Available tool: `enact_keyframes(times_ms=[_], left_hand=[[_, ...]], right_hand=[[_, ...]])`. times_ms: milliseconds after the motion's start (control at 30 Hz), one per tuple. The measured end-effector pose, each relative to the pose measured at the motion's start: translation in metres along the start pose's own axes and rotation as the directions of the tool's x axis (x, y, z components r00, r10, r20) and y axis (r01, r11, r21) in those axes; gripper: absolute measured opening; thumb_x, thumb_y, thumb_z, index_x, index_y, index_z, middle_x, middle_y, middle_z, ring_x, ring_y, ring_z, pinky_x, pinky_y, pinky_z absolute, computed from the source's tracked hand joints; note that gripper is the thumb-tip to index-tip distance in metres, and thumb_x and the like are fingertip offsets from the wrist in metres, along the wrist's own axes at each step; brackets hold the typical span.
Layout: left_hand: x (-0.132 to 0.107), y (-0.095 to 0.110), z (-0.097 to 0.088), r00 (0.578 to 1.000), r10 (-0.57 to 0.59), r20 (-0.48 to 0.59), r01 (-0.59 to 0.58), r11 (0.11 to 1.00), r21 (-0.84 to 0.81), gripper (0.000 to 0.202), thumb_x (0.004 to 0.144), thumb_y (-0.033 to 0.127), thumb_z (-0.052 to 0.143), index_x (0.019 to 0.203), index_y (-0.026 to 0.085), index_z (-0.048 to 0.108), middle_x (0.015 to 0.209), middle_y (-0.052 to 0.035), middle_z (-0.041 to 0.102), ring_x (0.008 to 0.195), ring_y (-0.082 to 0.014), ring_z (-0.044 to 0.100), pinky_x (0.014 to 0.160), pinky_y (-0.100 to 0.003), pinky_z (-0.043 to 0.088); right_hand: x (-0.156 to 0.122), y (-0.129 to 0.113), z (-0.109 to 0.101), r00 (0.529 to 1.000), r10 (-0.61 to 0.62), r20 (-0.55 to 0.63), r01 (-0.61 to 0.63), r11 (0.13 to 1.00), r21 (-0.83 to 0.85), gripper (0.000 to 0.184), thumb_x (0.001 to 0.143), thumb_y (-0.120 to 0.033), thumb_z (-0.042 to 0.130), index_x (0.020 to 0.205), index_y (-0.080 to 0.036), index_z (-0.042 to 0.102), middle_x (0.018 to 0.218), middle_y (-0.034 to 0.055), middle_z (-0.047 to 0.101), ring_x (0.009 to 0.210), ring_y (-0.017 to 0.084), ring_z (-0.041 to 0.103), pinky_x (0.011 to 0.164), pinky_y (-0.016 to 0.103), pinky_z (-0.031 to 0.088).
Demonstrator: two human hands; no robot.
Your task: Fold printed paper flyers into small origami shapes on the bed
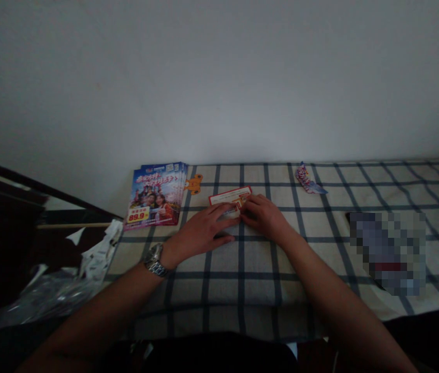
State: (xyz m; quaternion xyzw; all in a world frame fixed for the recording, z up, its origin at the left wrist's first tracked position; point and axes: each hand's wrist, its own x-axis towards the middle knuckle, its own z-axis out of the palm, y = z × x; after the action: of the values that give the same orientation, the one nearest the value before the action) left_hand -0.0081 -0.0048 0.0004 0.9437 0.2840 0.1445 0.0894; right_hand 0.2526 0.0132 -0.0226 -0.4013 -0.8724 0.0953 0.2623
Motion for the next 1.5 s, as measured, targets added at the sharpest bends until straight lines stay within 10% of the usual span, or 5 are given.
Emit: enact_keyframes(times_ms=[1500], left_hand=[[0.0018, 0.0031, -0.0055, 0.999, -0.013, 0.048, 0.011, 0.999, 0.04, 0.049, 0.1, 0.052, 0.062, 0.142, 0.028, 0.06, 0.162, -0.0104, 0.043, 0.15, -0.0317, 0.039, 0.121, -0.05, 0.042]], right_hand=[[0.0006, -0.0065, -0.0046, 1.0, 0.009, 0.029, -0.009, 1.0, -0.006, 0.005, 0.092, -0.019, 0.069, 0.096, -0.021, 0.066, 0.105, 0.0103, 0.069, 0.095, 0.028, 0.062, 0.084, 0.041, 0.051]])
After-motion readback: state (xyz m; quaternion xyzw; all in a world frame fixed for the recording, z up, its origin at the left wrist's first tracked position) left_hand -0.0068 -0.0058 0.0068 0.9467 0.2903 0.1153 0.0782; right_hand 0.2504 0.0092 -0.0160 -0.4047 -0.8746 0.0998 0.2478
